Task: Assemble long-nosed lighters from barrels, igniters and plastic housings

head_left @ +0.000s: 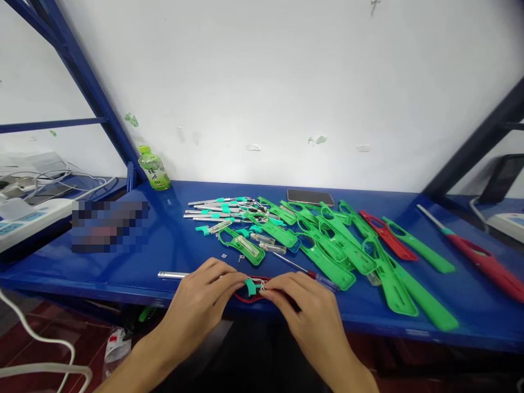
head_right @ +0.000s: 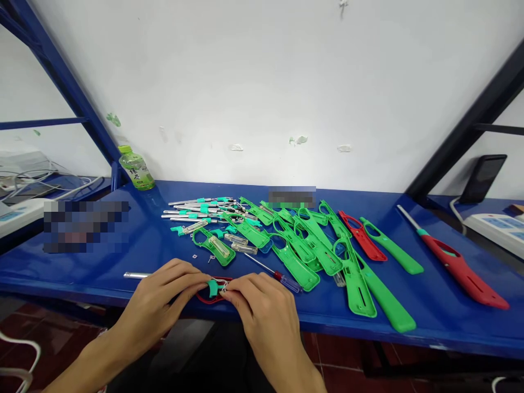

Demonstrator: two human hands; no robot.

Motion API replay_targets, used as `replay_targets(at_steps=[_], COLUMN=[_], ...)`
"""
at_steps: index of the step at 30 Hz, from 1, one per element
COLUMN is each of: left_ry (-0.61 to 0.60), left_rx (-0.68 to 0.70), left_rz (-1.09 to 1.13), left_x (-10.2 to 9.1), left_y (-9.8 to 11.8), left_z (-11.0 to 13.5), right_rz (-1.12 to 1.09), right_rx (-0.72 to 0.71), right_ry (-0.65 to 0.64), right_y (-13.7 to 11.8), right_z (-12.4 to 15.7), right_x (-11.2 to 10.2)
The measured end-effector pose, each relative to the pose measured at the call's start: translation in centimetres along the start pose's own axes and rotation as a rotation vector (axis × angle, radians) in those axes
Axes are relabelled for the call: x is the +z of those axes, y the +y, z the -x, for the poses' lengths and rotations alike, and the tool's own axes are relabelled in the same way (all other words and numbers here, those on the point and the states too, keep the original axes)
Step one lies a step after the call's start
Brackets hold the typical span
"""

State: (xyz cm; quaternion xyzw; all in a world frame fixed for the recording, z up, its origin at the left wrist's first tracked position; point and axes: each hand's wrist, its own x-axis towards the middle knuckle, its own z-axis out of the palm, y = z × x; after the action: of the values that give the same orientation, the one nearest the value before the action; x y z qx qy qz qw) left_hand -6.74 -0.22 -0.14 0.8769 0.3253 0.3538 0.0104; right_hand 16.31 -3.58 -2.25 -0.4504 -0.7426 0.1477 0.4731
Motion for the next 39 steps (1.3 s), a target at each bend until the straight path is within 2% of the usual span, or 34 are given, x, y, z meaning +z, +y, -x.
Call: replay_targets(at_steps=[13, 20, 34, 39], left_ry=[-0.006, -0.051, -0.035, -0.111], left_rx=[-0.006, 0.002, 0.055, 0.037], left_rz=[-0.115, -0.105, -0.103, -0.121], left_x=[-0.06, -0.02, 0.00, -0.51], left_y=[-0.07, -0.41, -0.67, -0.11], left_z=[-0.11, 0.19, 0.13, 0.09], right_rz=[0.027, 0.026, 0.011, 0.042], right_rx=[0.007, 0.009, 0.001, -0.009], right_ry=[0.004, -0.005, 0.009, -0.004], right_y=[-0.17, -0.44, -0.47, -0.47], right_z=[0.05, 0.00, 0.05, 0.23], right_x=[-0.04, -0.18, -0.27, -0.22])
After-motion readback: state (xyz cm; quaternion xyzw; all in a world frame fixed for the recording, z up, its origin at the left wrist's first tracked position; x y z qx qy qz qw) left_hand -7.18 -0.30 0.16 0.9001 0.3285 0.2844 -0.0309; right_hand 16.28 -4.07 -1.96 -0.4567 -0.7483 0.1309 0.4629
